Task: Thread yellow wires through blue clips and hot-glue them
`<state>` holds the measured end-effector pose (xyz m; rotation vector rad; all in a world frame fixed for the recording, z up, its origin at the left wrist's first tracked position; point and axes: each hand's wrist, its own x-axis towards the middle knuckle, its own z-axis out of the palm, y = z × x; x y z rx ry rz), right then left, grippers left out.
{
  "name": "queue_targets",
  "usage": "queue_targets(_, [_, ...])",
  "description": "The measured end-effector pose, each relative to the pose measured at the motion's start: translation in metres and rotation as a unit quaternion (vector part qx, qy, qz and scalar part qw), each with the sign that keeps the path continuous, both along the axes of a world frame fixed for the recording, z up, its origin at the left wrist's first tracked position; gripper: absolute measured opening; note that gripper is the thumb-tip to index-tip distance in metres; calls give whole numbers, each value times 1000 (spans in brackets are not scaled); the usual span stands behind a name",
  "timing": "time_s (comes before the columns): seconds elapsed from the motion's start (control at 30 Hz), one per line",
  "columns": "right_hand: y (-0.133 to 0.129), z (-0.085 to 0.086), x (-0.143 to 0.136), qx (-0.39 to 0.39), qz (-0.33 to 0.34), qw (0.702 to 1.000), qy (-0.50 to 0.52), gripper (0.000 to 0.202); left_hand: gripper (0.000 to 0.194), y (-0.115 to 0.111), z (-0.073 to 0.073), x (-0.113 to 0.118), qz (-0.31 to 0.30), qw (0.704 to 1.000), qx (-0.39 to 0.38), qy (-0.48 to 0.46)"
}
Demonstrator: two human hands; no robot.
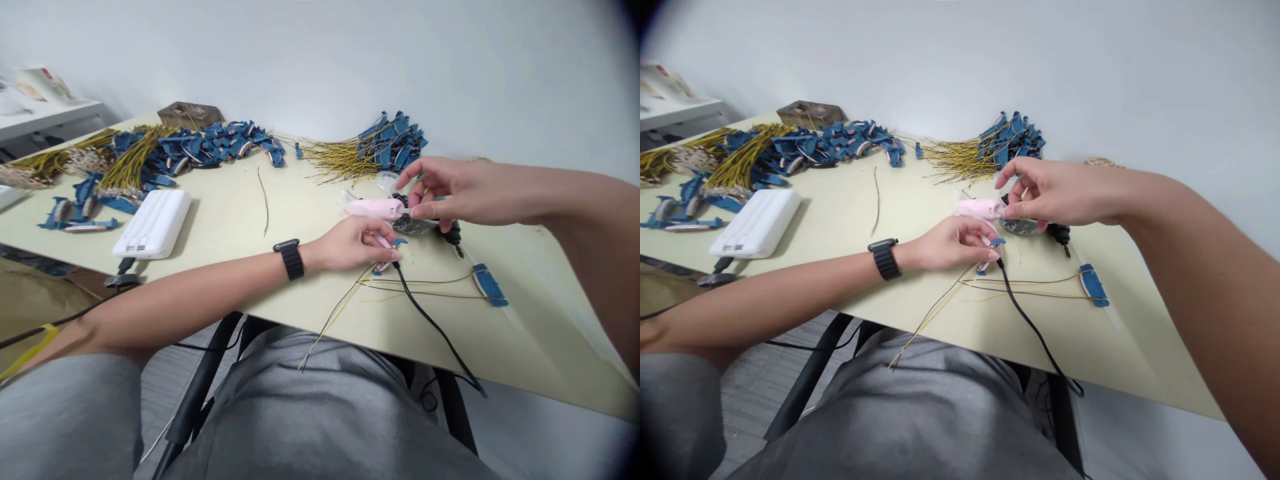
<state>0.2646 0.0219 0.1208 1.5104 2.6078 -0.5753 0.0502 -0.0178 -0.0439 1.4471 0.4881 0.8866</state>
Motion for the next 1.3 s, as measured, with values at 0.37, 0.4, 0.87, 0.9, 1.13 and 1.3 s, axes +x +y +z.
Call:
queue_targets(0.37, [2, 2, -2, -6, 90, 996, -14, 55, 35, -1, 1, -1, 6, 1000, 12, 19])
queue_targets(0.4, [3, 1, -2, -12, 93, 996, -10, 54, 36, -1, 1, -1, 8, 1000, 16, 25])
queue_targets(0.87, [8, -4, -5, -11, 84, 996, 9, 38, 40, 1, -2, 0, 3, 1000, 7, 4])
queue_targets(0.9, [8, -4, -5, -10, 85, 996, 8, 38, 41, 1, -1, 0, 3, 1000, 6, 3])
queue_targets(1.13, [7, -4, -6, 10, 94, 995, 13, 35, 43, -1, -1, 0, 3, 1000, 2, 6])
queue_targets(1.3, [7, -9, -2, 34, 92, 995, 27, 43, 46, -3, 0, -1, 1, 1000, 3, 3])
